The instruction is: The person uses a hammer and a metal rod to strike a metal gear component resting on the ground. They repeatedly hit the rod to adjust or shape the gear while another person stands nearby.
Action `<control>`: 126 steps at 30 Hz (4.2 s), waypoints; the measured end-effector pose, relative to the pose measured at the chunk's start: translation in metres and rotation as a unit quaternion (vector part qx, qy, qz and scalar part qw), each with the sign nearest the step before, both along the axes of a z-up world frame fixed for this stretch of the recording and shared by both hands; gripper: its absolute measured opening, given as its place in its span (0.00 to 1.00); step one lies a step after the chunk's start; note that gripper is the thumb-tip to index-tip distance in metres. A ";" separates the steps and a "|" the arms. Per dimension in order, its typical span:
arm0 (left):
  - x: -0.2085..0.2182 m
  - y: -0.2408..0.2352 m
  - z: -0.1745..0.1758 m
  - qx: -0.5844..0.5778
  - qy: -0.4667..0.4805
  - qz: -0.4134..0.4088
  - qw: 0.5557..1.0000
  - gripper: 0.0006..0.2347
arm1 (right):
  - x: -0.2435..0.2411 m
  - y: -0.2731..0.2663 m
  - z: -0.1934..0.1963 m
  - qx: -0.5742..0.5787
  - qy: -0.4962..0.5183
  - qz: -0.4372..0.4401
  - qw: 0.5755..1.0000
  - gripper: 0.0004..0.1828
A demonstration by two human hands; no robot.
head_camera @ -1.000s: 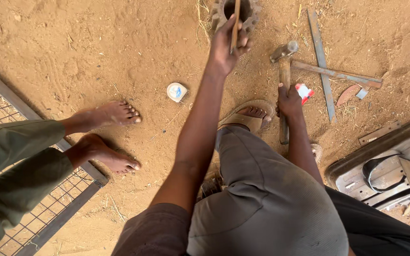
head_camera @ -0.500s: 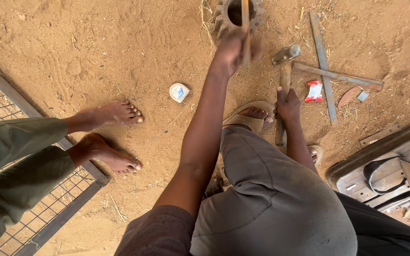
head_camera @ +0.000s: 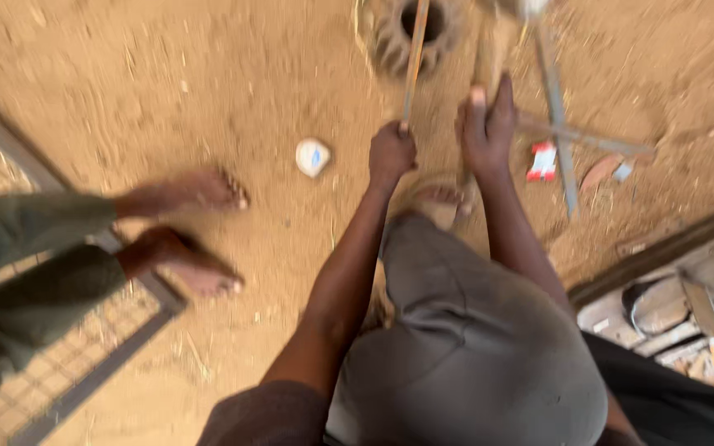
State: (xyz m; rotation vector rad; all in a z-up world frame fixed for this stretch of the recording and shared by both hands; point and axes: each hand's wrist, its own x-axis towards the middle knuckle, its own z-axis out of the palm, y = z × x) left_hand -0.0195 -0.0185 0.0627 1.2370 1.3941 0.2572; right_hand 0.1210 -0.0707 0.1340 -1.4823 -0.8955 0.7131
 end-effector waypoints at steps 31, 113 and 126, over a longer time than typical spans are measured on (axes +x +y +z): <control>-0.047 -0.016 0.025 -0.051 0.025 -0.023 0.998 0.16 | 0.006 0.073 0.017 -0.100 -0.073 -0.015 0.992 0.21; -0.070 0.006 -0.007 -0.279 -0.248 -0.025 0.927 0.21 | 0.066 0.106 0.049 -0.305 -0.049 0.098 0.946 0.27; -0.071 -0.003 -0.018 -0.268 -0.237 -0.015 0.934 0.20 | 0.055 0.075 0.027 -0.349 0.099 0.093 0.927 0.21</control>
